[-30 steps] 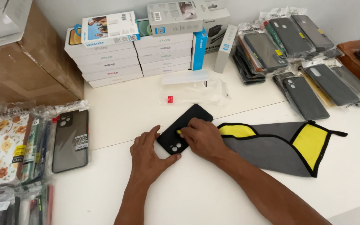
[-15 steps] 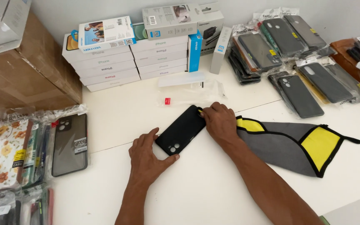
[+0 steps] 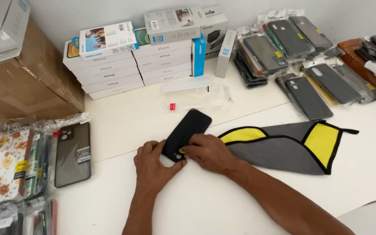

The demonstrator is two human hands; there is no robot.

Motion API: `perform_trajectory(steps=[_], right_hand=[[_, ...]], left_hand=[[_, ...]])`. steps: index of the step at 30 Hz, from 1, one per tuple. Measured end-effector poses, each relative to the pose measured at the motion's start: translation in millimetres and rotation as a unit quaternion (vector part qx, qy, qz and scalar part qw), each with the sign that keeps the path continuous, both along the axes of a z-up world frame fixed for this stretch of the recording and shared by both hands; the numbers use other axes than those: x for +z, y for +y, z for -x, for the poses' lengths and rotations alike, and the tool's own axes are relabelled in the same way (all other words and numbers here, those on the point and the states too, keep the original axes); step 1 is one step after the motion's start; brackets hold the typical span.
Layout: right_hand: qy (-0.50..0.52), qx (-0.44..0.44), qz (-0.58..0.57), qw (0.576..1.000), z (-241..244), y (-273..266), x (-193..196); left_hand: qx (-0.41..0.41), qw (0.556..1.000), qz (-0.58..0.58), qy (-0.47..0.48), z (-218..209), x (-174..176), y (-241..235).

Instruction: Cleaning and inspecting various phone cases using a cloth before repackaging them

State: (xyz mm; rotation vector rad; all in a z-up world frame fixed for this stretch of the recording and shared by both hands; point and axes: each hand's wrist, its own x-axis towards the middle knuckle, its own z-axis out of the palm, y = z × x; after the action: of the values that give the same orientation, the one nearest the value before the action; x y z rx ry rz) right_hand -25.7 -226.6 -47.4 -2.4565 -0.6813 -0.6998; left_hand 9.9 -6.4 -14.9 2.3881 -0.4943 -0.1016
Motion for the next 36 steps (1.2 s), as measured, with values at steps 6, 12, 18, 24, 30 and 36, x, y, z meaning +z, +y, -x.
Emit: perform_trajectory(steps=[6, 12, 18, 24, 30, 36], right_hand=[[0.032, -0.063, 0.021, 0.997, -18, -18, -17], [0.029, -0.153, 0.032, 0.987, -36, -37, -23], [0.026, -0.269, 0.011, 0.963, -49, -62, -28], [0.079, -0.172, -0.131, 0.973, -40, -70, -14], [0.193, -0.165, -0.117, 0.96, -17, -49, 18], [0.178, -0.116, -0.023, 0.977, -1, -18, 28]], left_hand=[[0.0, 1.0, 0.002, -0.023, 1, 2, -2], [0.009, 0.999, 0.006, -0.053, -2, -16, -5], [0.048, 0.995, -0.029, -0.086, -8, -42, -6], [0.031, 0.997, -0.01, -0.066, -7, -37, -1], [0.084, 0.992, 0.073, -0.056, 7, -9, -5], [0.17, 0.979, -0.028, -0.105, -3, -28, -3]])
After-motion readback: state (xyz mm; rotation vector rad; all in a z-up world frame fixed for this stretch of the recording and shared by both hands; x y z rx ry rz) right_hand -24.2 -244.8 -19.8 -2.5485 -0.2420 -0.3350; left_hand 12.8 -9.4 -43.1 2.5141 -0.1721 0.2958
